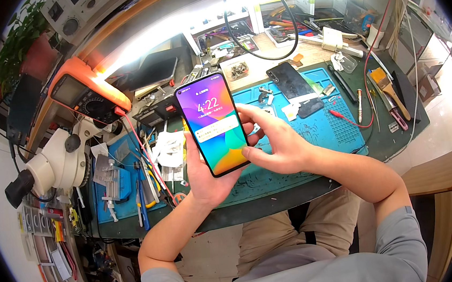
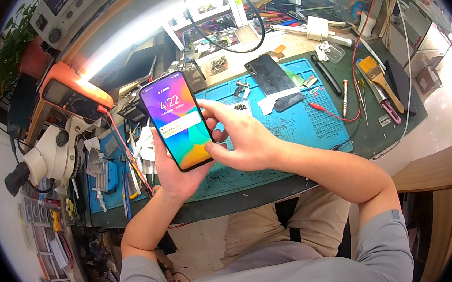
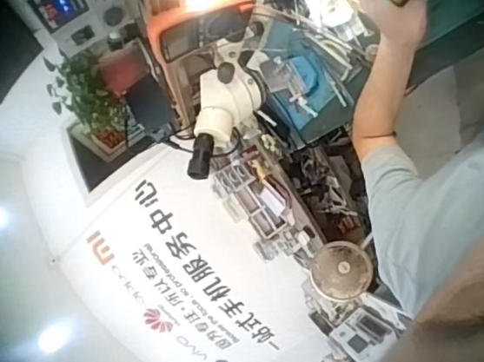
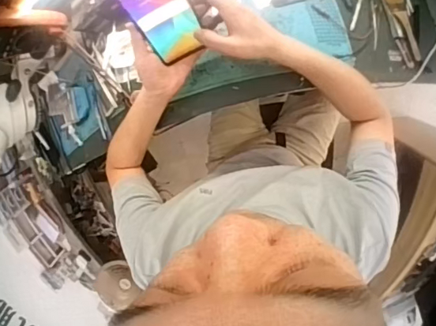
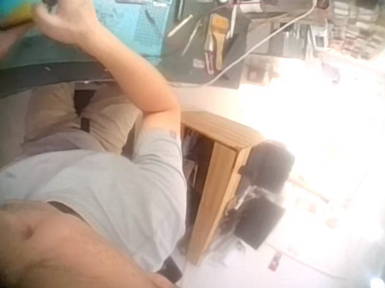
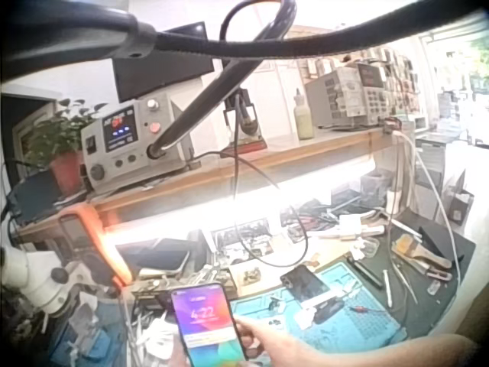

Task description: The person tests a smartphone by unlocking it and navigating the interface. They then disassemble the device, removing the back cover and disconnecting internal components. The person cleans a small circuit board using a syringe and a brush.

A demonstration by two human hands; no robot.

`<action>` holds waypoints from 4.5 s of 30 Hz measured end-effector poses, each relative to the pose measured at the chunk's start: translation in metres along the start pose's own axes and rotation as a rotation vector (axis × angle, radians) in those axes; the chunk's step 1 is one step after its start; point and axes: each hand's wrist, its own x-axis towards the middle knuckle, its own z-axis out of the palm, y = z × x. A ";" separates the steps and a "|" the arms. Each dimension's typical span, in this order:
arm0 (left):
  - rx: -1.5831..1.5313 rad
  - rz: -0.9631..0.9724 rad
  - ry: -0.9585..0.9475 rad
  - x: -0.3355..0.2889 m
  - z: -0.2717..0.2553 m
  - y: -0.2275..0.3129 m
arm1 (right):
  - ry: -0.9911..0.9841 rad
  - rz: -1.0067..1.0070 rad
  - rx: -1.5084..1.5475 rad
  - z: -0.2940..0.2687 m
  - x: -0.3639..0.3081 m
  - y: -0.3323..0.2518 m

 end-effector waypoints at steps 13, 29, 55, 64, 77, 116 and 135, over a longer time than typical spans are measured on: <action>0.036 -0.119 -0.039 -0.003 -0.007 -0.014 | 0.301 0.074 0.030 -0.014 0.009 -0.008; 0.029 0.019 -0.039 -0.002 -0.007 -0.003 | 0.140 -0.456 -0.701 0.004 -0.001 -0.011; -0.067 0.076 0.154 -0.005 0.005 0.010 | 0.037 -0.494 -0.702 0.006 -0.001 -0.016; -0.132 0.116 -0.019 -0.001 -0.002 0.018 | 0.236 -0.578 -0.757 -0.008 0.003 -0.016; -0.131 0.031 -0.157 0.000 -0.008 0.007 | 0.260 -0.503 -0.671 -0.010 0.006 -0.009; -0.018 0.044 0.000 -0.003 -0.003 0.007 | 0.040 -0.469 -0.764 0.002 0.000 -0.013; -0.138 0.077 -0.050 0.000 -0.005 0.012 | 0.277 -0.589 -0.740 -0.011 0.004 -0.016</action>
